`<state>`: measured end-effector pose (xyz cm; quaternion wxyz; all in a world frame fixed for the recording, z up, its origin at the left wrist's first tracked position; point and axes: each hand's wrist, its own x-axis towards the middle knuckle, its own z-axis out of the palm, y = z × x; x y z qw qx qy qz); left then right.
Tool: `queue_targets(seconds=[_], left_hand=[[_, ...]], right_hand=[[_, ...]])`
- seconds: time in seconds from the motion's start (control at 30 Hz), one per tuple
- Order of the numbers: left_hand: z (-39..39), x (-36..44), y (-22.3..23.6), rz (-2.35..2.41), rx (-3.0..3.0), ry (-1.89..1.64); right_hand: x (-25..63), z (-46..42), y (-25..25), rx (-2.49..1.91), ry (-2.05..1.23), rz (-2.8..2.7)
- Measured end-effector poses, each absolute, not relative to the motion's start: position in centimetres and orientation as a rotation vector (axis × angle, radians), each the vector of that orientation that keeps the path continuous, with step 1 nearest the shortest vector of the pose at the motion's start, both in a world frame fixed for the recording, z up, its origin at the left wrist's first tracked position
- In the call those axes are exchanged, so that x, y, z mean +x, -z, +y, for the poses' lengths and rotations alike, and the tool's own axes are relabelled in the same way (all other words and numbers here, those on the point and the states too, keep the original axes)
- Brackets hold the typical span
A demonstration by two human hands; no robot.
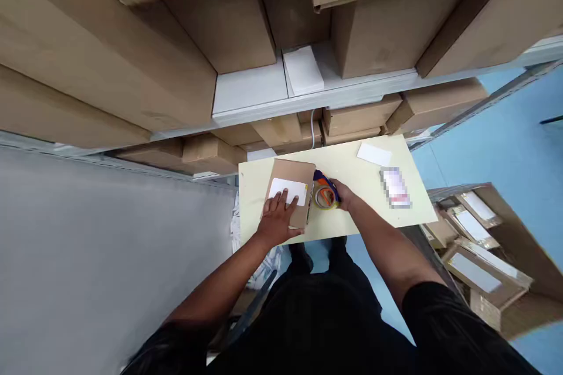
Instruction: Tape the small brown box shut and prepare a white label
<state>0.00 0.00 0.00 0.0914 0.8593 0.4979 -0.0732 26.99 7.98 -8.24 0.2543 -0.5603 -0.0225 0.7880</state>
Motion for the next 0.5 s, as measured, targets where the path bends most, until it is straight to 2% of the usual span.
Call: queue_targets(seconds=[0.13,0.23,0.5], left_hand=[[0.7,-0.1,0.4,1.524,2.529,0.231],[0.8,0.6,0.7,1.632,2.457,0.228],[1.2,3.5,1.0,1.812,2.278,0.238]], right_hand=[[27.5,11.3,7.8,-1.579,-2.206,-0.149],[28.1,10.3,8.0,-1.588,-2.157,-0.164],[24.3,-7.0,10.1,-1.457,-2.098,0.091]])
